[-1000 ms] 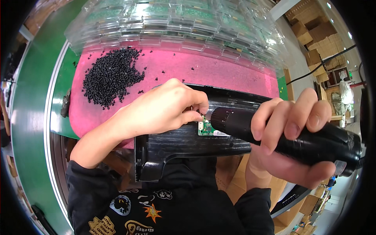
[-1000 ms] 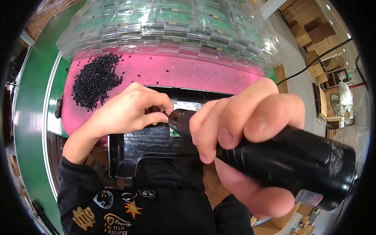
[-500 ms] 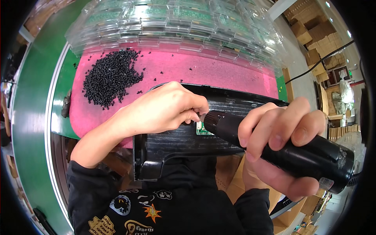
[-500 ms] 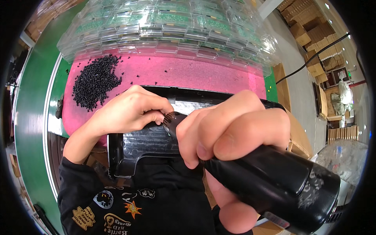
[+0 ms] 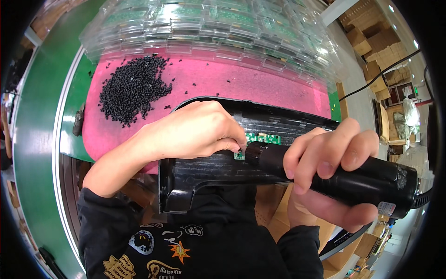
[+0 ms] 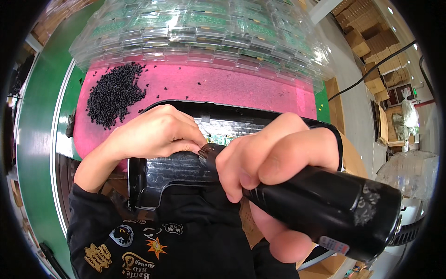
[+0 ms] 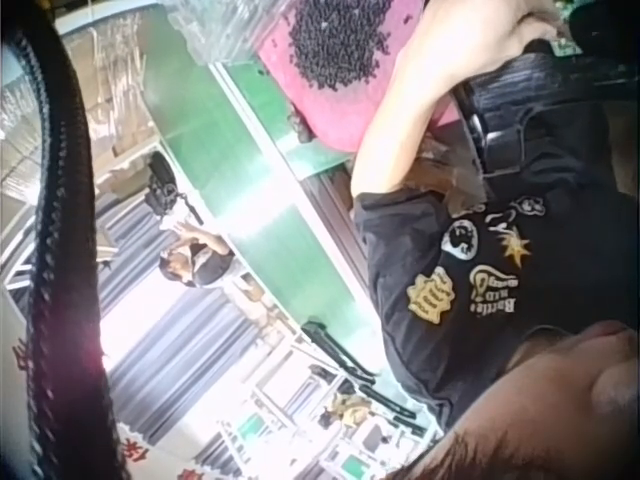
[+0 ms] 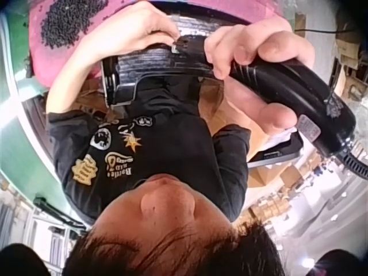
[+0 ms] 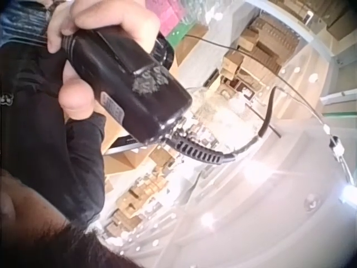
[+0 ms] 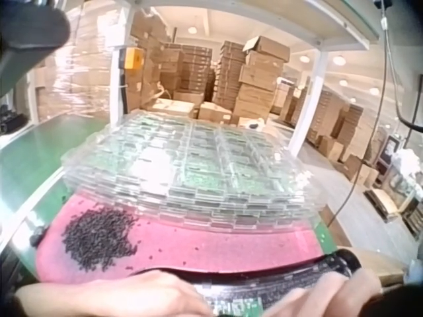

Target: Secure a circuit board into a plastic housing using an electric screwdriver and screws.

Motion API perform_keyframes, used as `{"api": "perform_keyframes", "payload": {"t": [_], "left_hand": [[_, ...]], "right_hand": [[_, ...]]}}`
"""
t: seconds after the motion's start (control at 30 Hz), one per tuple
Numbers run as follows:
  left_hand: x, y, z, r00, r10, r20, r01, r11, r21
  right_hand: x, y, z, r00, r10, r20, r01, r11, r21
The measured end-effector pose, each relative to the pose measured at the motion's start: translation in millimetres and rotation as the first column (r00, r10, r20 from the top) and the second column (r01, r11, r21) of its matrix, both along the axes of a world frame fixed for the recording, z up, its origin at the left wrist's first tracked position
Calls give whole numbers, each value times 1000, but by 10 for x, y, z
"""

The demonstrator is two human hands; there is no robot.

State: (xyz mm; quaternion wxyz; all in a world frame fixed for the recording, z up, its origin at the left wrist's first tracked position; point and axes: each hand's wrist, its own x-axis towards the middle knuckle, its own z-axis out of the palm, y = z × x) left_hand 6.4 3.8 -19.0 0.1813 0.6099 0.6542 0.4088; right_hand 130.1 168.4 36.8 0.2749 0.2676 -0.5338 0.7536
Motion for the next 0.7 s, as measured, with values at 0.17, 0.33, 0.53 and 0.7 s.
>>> {"api": "perform_keyframes", "payload": {"t": [0.17,0.33,0.53,0.7], "left_hand": [[15,3,69,1000,-22,-14,22,1000,-9],[27,-14,84,983,-18,-181,15,1000,-18],[40,30,26,987,4,-159,24,984,177],[47,35,-2,986,31,-163,1,981,194]], "right_hand": [[29,-12,42,999,-26,-34,25,998,-50],[51,-34,76,999,-38,-16,36,996,-86],[74,-21,60,996,-85,18,87,993,-82],[61,-20,19,997,-46,57,50,997,-62]]}}
